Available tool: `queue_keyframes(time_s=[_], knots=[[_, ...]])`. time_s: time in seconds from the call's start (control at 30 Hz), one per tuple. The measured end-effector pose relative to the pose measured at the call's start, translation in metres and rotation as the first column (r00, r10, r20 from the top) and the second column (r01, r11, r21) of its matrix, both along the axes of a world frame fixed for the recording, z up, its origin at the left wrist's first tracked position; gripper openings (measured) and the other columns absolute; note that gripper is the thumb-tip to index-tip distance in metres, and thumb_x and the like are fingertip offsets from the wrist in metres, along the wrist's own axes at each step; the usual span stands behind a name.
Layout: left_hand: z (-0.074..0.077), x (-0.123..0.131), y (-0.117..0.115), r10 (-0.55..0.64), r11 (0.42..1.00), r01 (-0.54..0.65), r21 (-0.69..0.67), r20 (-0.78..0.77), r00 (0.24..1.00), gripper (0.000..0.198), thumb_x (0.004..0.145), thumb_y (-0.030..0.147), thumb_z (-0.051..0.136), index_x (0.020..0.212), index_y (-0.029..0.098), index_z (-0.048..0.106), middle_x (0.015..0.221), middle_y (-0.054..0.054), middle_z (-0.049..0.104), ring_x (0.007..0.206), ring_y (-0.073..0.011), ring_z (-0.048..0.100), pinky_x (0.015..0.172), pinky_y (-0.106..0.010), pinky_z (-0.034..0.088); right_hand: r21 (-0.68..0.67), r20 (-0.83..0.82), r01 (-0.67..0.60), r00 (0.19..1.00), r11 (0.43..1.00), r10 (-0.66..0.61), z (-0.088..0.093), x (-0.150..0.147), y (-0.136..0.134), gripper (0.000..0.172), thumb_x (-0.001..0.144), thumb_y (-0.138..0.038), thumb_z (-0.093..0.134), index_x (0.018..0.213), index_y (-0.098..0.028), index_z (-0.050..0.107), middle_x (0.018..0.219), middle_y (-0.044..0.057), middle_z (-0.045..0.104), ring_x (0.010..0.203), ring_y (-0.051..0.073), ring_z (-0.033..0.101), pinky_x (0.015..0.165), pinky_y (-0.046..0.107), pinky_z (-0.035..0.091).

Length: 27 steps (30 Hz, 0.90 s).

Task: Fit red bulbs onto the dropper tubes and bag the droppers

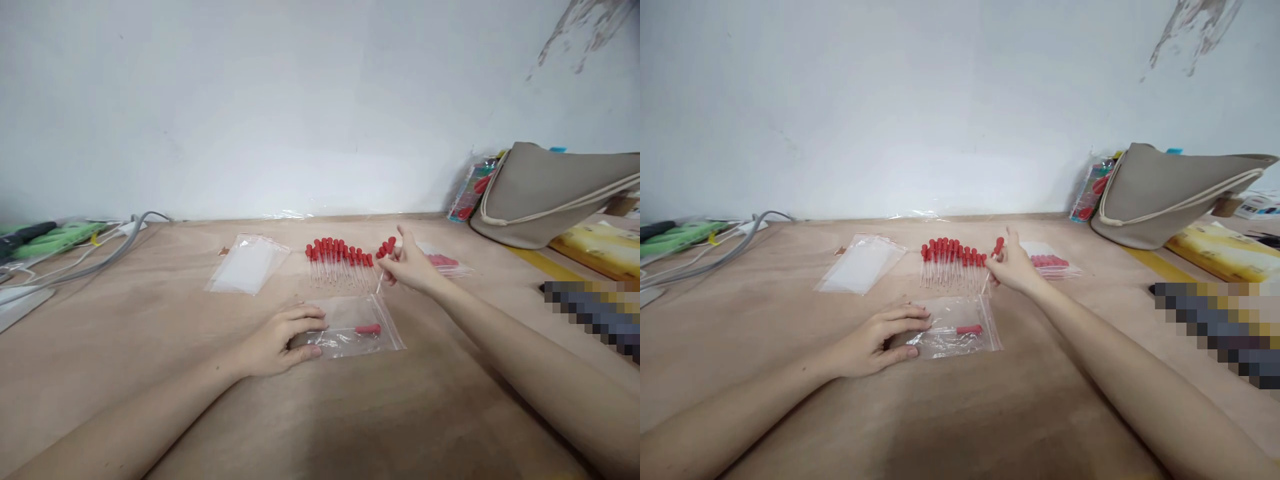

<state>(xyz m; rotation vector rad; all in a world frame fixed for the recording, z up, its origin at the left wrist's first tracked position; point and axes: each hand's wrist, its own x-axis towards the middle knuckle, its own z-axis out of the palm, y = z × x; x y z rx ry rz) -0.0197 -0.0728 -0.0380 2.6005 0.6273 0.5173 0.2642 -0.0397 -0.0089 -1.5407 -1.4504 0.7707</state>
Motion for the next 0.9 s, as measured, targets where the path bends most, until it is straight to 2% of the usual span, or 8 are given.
queue_keyframes(time_s=[0.13,0.3,0.43,0.6,0.67,0.73,0.8,0.9], knots=[[0.000,0.000,0.000,-0.001,1.000,0.001,0.002,0.010,1.000,0.037,0.083,0.034,0.055,0.118,0.022,0.054,0.124,-0.009,0.052,0.115,-0.0218,0.048,0.101,-0.042,0.037,0.045,-0.285,0.105,0.954,0.993,-0.088,-0.015,0.011,-0.031,0.085,0.064,-0.023,0.062,0.134,-0.017,0.013,0.061,-0.007,0.047,0.044,0.013,0.055,0.041,0.025,0.048],[0.001,0.000,0.001,-0.001,1.000,0.001,0.002,0.007,1.000,0.037,0.083,0.035,0.056,0.117,0.022,0.055,0.124,-0.009,0.053,0.114,-0.0215,0.049,0.100,-0.041,0.037,0.056,-0.395,0.173,0.908,0.983,-0.138,-0.034,0.017,-0.046,0.073,0.062,-0.034,0.069,0.120,-0.023,0.027,0.061,-0.008,0.048,0.044,0.012,0.055,0.040,0.026,0.049],[0.001,0.001,0.001,0.000,1.000,0.000,-0.011,0.001,1.000,0.038,0.083,0.035,0.055,0.118,0.022,0.054,0.125,-0.008,0.052,0.115,-0.0207,0.048,0.101,-0.040,0.036,-0.037,-0.561,0.108,0.821,0.993,-0.110,-0.036,0.012,-0.050,0.048,0.066,-0.037,0.066,0.102,-0.025,0.037,0.062,-0.006,0.052,0.049,0.013,0.059,0.044,0.026,0.050],[0.004,0.001,0.000,0.022,1.000,-0.022,-0.013,-0.007,1.000,0.050,0.082,0.036,0.056,0.128,0.021,0.042,0.125,-0.008,0.051,0.115,-0.0212,0.048,0.100,-0.040,0.036,-0.143,-0.739,-0.028,0.668,0.989,-0.088,-0.036,0.010,-0.056,0.020,0.072,-0.031,0.062,0.085,-0.020,0.050,0.066,-0.001,0.059,0.063,0.015,0.064,0.064,0.031,0.053],[0.006,0.001,-0.001,0.027,1.000,-0.027,-0.009,-0.006,1.000,0.052,0.082,0.037,0.056,0.129,0.021,0.039,0.125,-0.009,0.051,0.114,-0.0218,0.048,0.099,-0.041,0.038,-0.151,-0.732,-0.104,0.680,0.983,-0.041,-0.037,0.013,-0.057,0.020,0.069,-0.028,0.066,0.084,-0.018,0.056,0.071,0.001,0.062,0.067,0.013,0.063,0.069,0.029,0.052],[0.006,0.001,-0.001,0.030,1.000,-0.030,-0.001,-0.010,0.999,0.053,0.083,0.037,0.055,0.130,0.021,0.037,0.127,-0.009,0.050,0.114,-0.0224,0.048,0.100,-0.042,0.036,-0.175,-0.669,-0.231,0.741,0.957,0.057,-0.038,0.019,-0.057,0.023,0.065,-0.026,0.070,0.084,-0.016,0.061,0.074,0.001,0.063,0.065,0.009,0.060,0.067,0.025,0.050],[0.006,0.000,-0.002,0.036,0.999,-0.035,0.006,-0.027,0.999,0.054,0.084,0.038,0.053,0.132,0.022,0.035,0.129,-0.009,0.048,0.116,-0.0226,0.047,0.103,-0.044,0.033,-0.217,-0.550,-0.364,0.812,0.906,0.195,-0.037,0.024,-0.056,0.027,0.064,-0.028,0.072,0.086,-0.015,0.064,0.070,0.000,0.062,0.057,0.006,0.054,0.057,0.020,0.045],[0.004,-0.001,-0.001,0.039,0.999,-0.038,0.015,-0.042,0.998,0.054,0.084,0.038,0.053,0.132,0.023,0.035,0.130,-0.009,0.048,0.118,-0.0227,0.046,0.106,-0.046,0.028,-0.257,-0.363,-0.452,0.864,0.854,0.348,-0.035,0.027,-0.053,0.037,0.065,-0.034,0.071,0.095,-0.014,0.064,0.054,-0.005,0.053,0.044,0.003,0.042,0.042,0.018,0.032]])
